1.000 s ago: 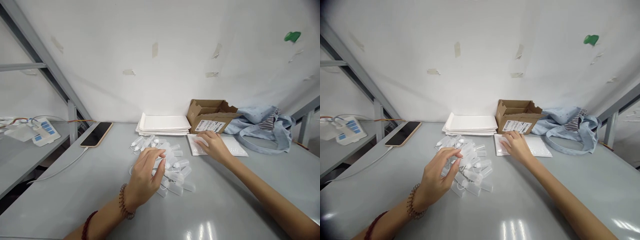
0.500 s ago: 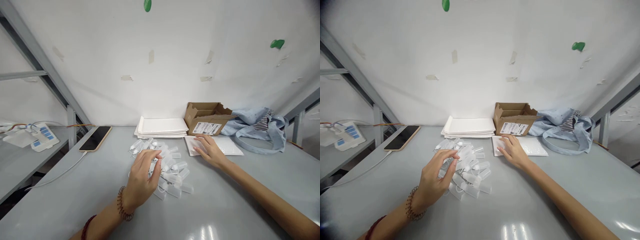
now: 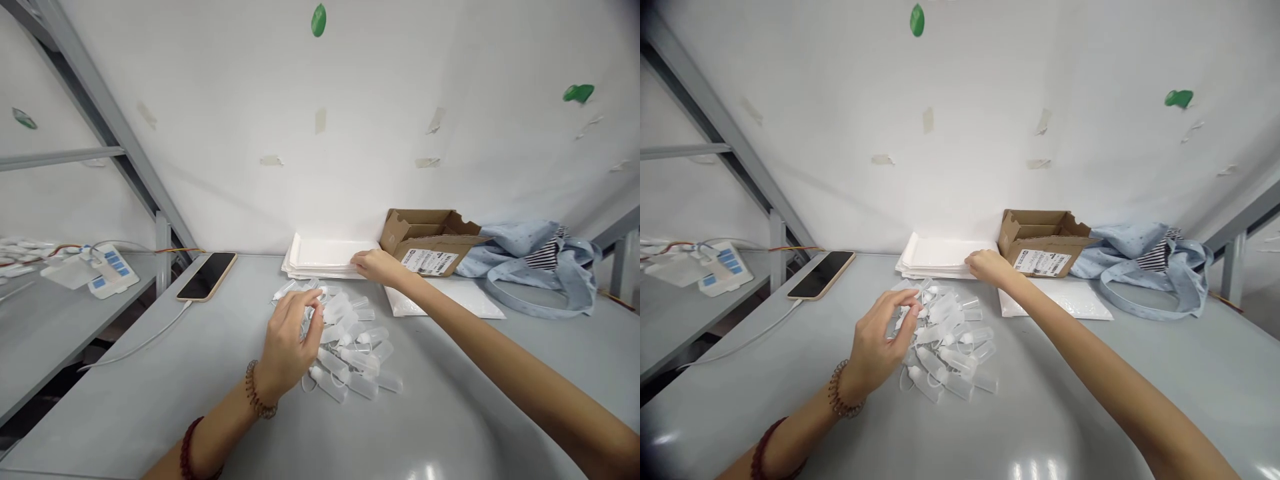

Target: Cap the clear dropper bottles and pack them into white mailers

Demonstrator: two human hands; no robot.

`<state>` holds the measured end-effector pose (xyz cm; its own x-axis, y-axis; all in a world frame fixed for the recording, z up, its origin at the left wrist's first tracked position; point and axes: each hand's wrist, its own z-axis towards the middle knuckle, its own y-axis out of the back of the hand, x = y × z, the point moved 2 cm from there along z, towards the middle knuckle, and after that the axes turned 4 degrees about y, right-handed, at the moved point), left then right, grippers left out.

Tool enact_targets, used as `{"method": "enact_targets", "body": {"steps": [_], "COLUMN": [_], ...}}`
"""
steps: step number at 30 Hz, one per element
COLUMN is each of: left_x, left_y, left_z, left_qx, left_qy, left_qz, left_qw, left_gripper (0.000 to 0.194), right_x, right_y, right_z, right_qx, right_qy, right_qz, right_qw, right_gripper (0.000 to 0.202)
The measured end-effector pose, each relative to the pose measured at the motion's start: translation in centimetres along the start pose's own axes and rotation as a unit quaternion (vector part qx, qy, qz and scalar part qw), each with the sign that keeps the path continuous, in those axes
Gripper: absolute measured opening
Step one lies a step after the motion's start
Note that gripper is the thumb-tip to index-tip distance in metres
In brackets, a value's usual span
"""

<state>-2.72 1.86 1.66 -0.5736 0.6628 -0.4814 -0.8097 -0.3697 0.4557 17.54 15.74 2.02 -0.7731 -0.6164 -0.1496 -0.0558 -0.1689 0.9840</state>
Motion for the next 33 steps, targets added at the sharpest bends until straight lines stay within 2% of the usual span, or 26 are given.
{"method": "enact_targets", "body": {"steps": [4, 7, 8, 10, 12, 14, 16, 17, 19, 21, 22, 24, 27, 30, 33], "left_x": [0.0, 0.0, 0.2, 0.7, 1.4, 2.1, 2.5, 2.7, 2.9, 2.9, 2.9, 2.7, 2.3, 2.2, 1.8], "left_y": [-0.1, -0.2, -0.2, -0.1, 0.1, 0.3, 0.6, 0.7, 0.9, 1.1, 1.1, 1.0, 0.7, 0.1, -0.4], "left_z": [-0.2, -0.3, -0.2, 0.0, 0.4, 1.0, 1.6, 1.8, 2.2, 2.2, 2.1, 1.9, 1.5, 1.1, 0.9], "left_qx": [0.000, 0.005, 0.009, 0.020, 0.036, 0.051, 0.052, 0.045, 0.021, 0.007, 0.010, 0.037, 0.096, 0.154, 0.212], "left_qy": [0.002, 0.014, 0.038, 0.143, 0.300, 0.438, 0.515, 0.530, 0.536, 0.532, 0.534, 0.536, 0.523, 0.494, 0.446], "left_qz": [-0.004, -0.009, -0.014, -0.043, -0.114, -0.215, -0.296, -0.327, -0.376, -0.409, -0.422, -0.444, -0.467, -0.464, -0.448], "left_qw": [1.000, 1.000, 0.999, 0.989, 0.947, 0.871, 0.803, 0.781, 0.755, 0.741, 0.733, 0.717, 0.706, 0.719, 0.746], "left_gripper": [0.024, 0.023, 0.022, 0.020, 0.024, 0.036, 0.045, 0.045, 0.035, 0.022, 0.018, 0.019, 0.032, 0.039, 0.036], "right_x": [0.2, 0.4, 0.5, 0.8, 1.3, 2.0, 2.9, 3.3, 4.2, 4.9, 5.2, 5.6, 6.1, 6.8, 7.6], "right_y": [-0.7, -1.1, -1.1, -1.0, -0.7, -0.4, -0.2, -0.2, -0.2, 0.0, 0.1, 0.3, 1.0, 1.9, 2.4], "right_z": [0.2, 0.5, 0.4, 0.1, -0.9, -2.3, -4.2, -5.2, -7.2, -9.1, -9.8, -10.8, -11.3, -11.3, -11.4], "right_qx": [0.025, 0.016, 0.002, -0.044, -0.109, -0.181, -0.248, -0.277, -0.330, -0.413, -0.438, -0.457, -0.438, -0.399, -0.316], "right_qy": [0.005, 0.016, 0.021, 0.030, 0.039, 0.052, 0.072, 0.082, 0.100, 0.121, 0.127, 0.128, 0.118, 0.108, 0.078], "right_qz": [-0.051, -0.082, -0.092, -0.111, -0.128, -0.142, -0.150, -0.153, -0.158, -0.165, -0.166, -0.159, -0.130, -0.103, -0.087], "right_qw": [0.998, 0.996, 0.996, 0.992, 0.985, 0.972, 0.954, 0.945, 0.925, 0.888, 0.874, 0.866, 0.882, 0.905, 0.942], "right_gripper": [0.020, 0.028, 0.023, 0.012, 0.021, 0.026, 0.025, 0.023, 0.019, 0.021, 0.025, 0.030, 0.033, 0.038, 0.054]}}
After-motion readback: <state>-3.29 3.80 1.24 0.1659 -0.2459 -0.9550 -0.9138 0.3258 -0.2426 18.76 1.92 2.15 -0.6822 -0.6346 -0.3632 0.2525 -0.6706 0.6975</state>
